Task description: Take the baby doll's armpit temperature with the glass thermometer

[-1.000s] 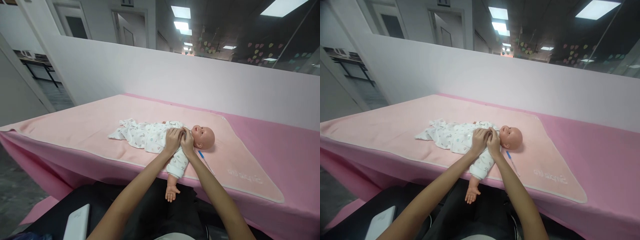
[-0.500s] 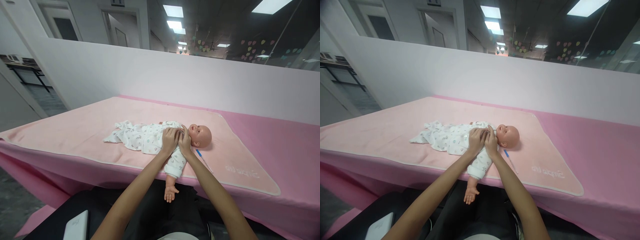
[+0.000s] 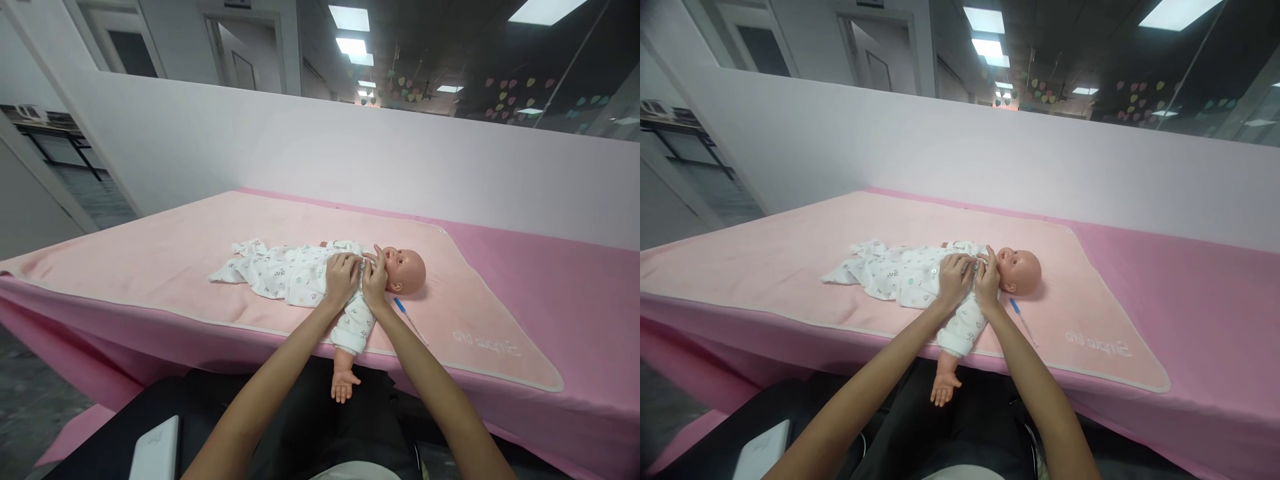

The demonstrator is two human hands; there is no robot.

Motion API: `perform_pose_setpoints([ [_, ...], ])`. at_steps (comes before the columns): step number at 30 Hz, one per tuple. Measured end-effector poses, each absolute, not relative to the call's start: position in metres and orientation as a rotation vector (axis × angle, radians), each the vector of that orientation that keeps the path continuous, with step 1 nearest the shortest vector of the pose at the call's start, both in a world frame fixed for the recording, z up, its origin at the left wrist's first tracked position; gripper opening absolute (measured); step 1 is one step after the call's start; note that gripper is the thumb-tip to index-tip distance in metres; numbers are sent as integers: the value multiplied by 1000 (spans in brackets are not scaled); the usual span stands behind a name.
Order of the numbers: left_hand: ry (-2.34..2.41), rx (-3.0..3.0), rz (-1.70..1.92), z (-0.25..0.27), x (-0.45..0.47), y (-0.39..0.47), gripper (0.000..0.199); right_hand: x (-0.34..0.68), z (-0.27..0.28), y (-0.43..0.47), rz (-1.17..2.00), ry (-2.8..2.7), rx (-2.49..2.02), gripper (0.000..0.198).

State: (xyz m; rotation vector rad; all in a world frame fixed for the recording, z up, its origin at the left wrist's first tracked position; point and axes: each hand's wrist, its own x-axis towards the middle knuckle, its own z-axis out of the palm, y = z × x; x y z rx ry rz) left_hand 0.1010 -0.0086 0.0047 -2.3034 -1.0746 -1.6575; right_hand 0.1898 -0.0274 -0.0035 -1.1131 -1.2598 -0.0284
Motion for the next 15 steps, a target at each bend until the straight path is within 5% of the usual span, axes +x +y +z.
perform_pose_setpoints([
  [15, -1173, -2338, -1658, 3, 100, -7, 18, 190, -6, -25, -133, -1414, -1174, 30],
])
